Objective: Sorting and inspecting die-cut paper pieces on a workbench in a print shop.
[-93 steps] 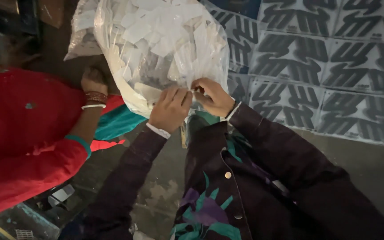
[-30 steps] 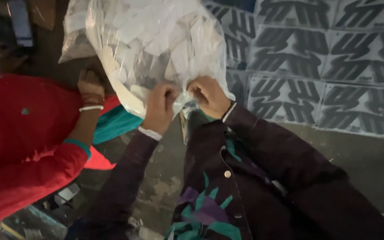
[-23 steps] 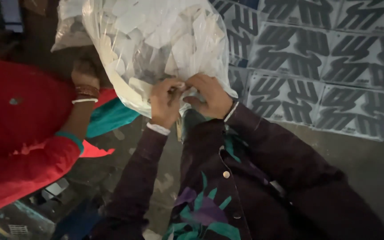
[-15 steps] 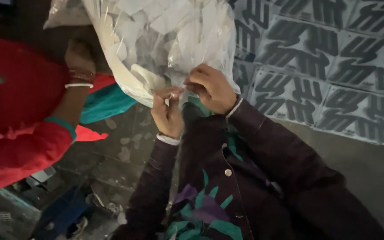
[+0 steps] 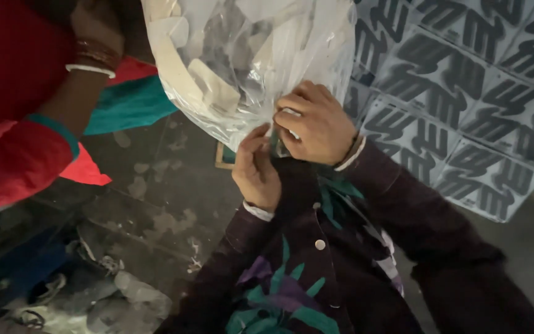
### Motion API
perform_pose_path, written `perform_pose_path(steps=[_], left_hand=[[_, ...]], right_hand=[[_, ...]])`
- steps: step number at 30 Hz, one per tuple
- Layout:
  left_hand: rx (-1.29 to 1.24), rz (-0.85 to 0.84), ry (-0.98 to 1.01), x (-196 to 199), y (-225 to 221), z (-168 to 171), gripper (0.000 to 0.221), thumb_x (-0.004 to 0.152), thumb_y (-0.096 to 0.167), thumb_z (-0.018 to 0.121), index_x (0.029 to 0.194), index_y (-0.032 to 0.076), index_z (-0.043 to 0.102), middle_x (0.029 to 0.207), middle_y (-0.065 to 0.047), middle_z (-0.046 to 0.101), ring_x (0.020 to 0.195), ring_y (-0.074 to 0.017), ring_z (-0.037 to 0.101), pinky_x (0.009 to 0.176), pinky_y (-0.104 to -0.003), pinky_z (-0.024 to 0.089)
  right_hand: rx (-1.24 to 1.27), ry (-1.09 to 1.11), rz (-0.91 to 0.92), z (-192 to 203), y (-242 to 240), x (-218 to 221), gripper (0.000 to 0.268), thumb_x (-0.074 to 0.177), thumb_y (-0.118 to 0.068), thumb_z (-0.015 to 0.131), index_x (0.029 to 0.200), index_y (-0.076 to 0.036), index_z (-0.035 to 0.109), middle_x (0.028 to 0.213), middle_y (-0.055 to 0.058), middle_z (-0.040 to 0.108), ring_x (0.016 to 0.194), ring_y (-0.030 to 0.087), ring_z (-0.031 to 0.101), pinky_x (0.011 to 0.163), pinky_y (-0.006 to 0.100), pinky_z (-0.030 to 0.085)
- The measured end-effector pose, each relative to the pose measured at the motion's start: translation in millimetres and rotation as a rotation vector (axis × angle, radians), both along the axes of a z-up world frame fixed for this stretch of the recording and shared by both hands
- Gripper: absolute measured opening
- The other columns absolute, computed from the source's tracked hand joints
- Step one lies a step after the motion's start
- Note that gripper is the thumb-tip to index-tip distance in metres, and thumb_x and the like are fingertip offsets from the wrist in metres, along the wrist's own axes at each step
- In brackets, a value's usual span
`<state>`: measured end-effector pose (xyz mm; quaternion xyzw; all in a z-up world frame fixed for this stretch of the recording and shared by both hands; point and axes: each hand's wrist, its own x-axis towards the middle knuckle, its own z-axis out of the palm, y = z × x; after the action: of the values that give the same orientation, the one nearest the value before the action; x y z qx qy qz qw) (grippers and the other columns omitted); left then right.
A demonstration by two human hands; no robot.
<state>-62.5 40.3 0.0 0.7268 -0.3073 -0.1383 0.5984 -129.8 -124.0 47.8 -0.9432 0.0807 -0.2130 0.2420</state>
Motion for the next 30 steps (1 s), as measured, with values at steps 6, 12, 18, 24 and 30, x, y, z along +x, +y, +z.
perform_pose_path(steps=[6,12,18,24,30], left_hand=[[-0.046,-0.007,-0.112,0.8,-5.3,-8.8,0.017,0.102,-0.011,0.053,0.112,0.001,0.061,0.125,-0.017,0.067,0.108,-0.0299,0.072,0.088,-0.033,0.062],[-0.11,0.054,-0.131,19.9,-18.1,1.7,0.028,0.093,-0.017,0.054,0.112,0.0,0.066,0.116,-0.016,0.055,0.107,-0.034,0.064,0.086,-0.037,0.059],[-0.145,-0.119,0.287,69.4,-47.2,4.3,0.019,0.104,-0.014,0.057,0.113,-0.001,0.067,0.109,-0.01,0.065,0.092,-0.0181,0.078,0.079,-0.031,0.065],[0.065,0.048,-0.194,37.4,-29.6,3.8,0.029,0.092,-0.01,0.067,0.116,0.006,0.071,0.117,-0.01,0.068,0.106,-0.031,0.071,0.092,-0.039,0.06],[0.137,0.017,-0.137,33.2,-40.2,13.0,0.03,0.093,-0.002,0.079,0.119,0.008,0.071,0.117,-0.008,0.066,0.106,-0.032,0.061,0.094,-0.041,0.053]], right_hand=[[-0.167,0.329,0.4,8.9,-29.0,19.2,0.011,0.082,-0.012,0.071,0.088,-0.003,0.072,0.098,0.007,0.065,0.102,0.026,0.062,0.088,0.038,0.054],[-0.122,0.356,0.525,-4.7,-47.4,26.1,0.008,0.084,-0.009,0.073,0.088,-0.002,0.072,0.095,0.008,0.066,0.096,0.026,0.066,0.076,0.038,0.057],[0.39,0.361,0.34,-31.1,-76.1,19.4,0.013,0.088,-0.007,0.075,0.084,0.002,0.066,0.078,0.011,0.067,0.062,0.017,0.061,0.057,0.033,0.049],[0.73,0.363,0.153,-39.4,-76.3,9.7,0.008,0.1,-0.005,0.068,0.096,0.002,0.067,0.081,0.005,0.068,0.063,0.005,0.056,0.056,0.026,0.044],[0.798,0.301,0.091,-35.3,-64.3,2.7,0.007,0.107,-0.002,0.062,0.108,0.002,0.067,0.084,0.003,0.065,0.061,0.004,0.049,0.057,0.025,0.041]])
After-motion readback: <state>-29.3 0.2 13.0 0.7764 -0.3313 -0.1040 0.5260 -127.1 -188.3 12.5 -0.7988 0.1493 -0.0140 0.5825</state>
